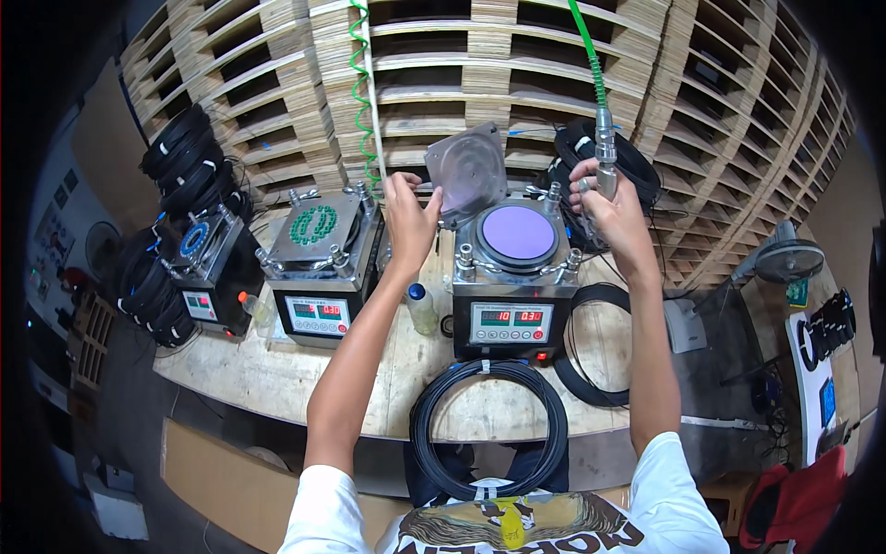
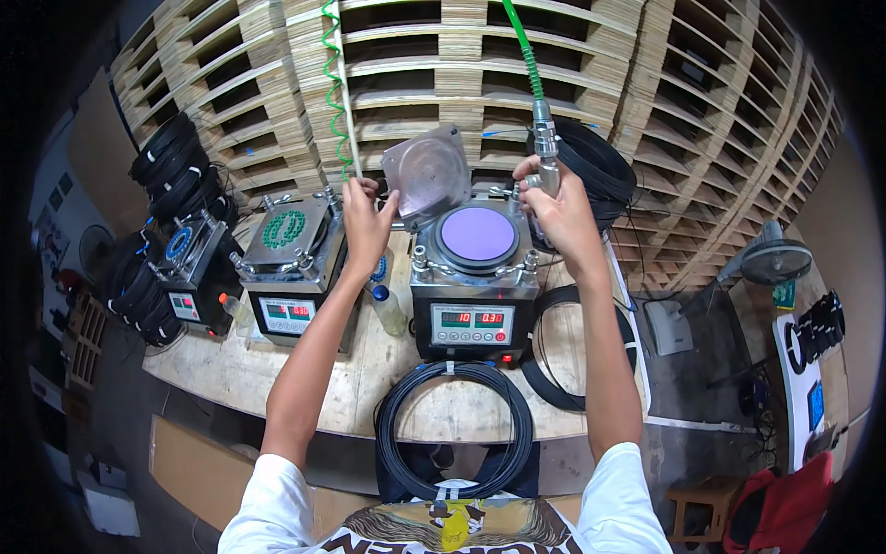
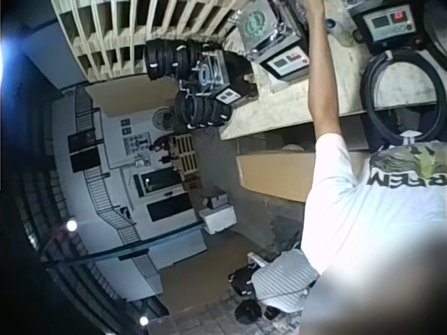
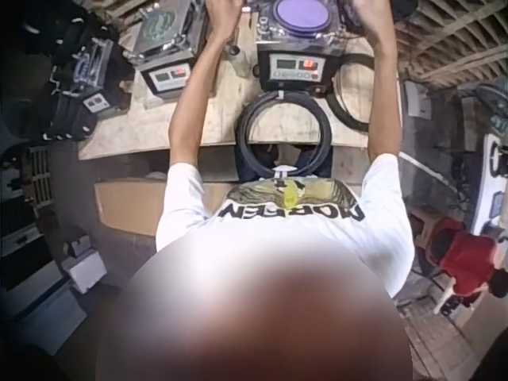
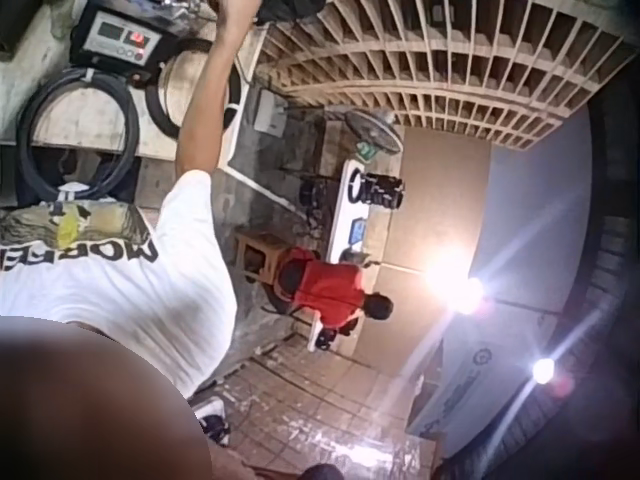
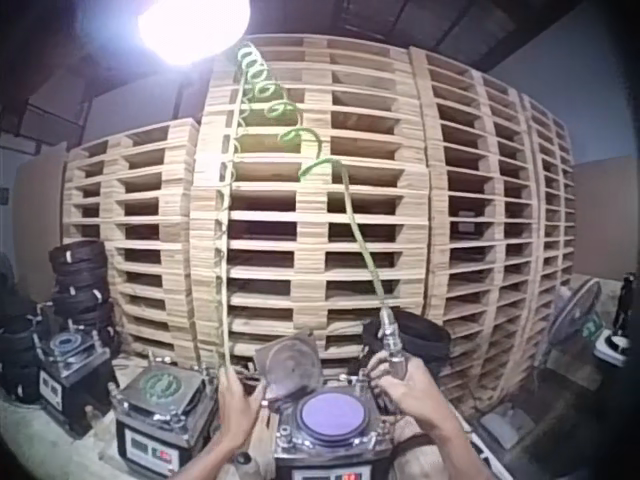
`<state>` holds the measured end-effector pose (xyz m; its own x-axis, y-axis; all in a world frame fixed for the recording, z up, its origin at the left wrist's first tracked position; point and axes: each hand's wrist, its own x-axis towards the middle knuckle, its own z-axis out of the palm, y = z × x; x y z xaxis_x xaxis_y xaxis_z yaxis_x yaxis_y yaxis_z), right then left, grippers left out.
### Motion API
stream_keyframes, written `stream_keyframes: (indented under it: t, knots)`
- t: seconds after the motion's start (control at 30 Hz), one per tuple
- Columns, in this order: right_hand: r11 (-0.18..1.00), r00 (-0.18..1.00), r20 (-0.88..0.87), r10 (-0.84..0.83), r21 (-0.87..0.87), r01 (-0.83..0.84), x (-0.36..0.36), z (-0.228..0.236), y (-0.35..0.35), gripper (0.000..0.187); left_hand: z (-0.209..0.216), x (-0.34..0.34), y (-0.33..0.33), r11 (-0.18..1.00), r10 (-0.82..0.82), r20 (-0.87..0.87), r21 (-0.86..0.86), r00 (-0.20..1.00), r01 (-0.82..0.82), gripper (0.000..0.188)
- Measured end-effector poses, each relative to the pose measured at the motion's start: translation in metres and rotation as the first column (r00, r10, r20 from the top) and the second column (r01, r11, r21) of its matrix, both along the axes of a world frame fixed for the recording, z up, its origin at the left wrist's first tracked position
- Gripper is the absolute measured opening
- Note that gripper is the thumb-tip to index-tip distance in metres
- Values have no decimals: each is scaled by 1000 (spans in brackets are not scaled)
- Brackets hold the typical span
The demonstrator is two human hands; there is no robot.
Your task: Manually position cable connectors into industrial heat-press machines for sealing or molding.
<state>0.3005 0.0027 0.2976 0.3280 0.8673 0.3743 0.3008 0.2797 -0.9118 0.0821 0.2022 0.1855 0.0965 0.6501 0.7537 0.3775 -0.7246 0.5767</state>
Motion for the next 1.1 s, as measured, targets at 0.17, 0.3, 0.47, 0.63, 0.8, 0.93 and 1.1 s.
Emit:
stream_keyframes:
  t: [0.17, 0.3, 0.47, 0.63, 0.8, 0.93, 1.1]
  knots:
    - [1000, 999, -44, 9, 5, -9, 22, -5, -23, 22, 46, 31, -39, 757, -563, -501, 6, 657, 653, 34]
    - [1000, 998, -65, 8, -10, -9, 32, -13, -34, 22, 38, 54, -37, 697, -587, -699, -178, 409, 695, 40]
    - [998, 995, -86, 44, -30, -47, 40, -17, -50, 23, 23, 63, -19, 659, -502, -820, -157, 275, 736, 43]
    - [997, 996, -77, 43, -67, -49, 47, -28, -61, 23, 27, 64, -32, 640, -341, -904, -20, 260, 768, 31]
    - [997, 994, -100, 32, -72, -39, 44, -31, -69, 23, 48, 69, -57, 443, 104, -964, 265, 245, 856, 25]
    - [999, 991, -129, 39, -31, -44, 37, -34, -70, 18, 51, 64, -66, 398, 273, -934, 328, 231, 857, 29]
    - [998, 991, -129, 46, -27, -50, 33, -33, -78, 18, 56, 55, -62, 437, 305, -908, 402, 288, 805, 35]
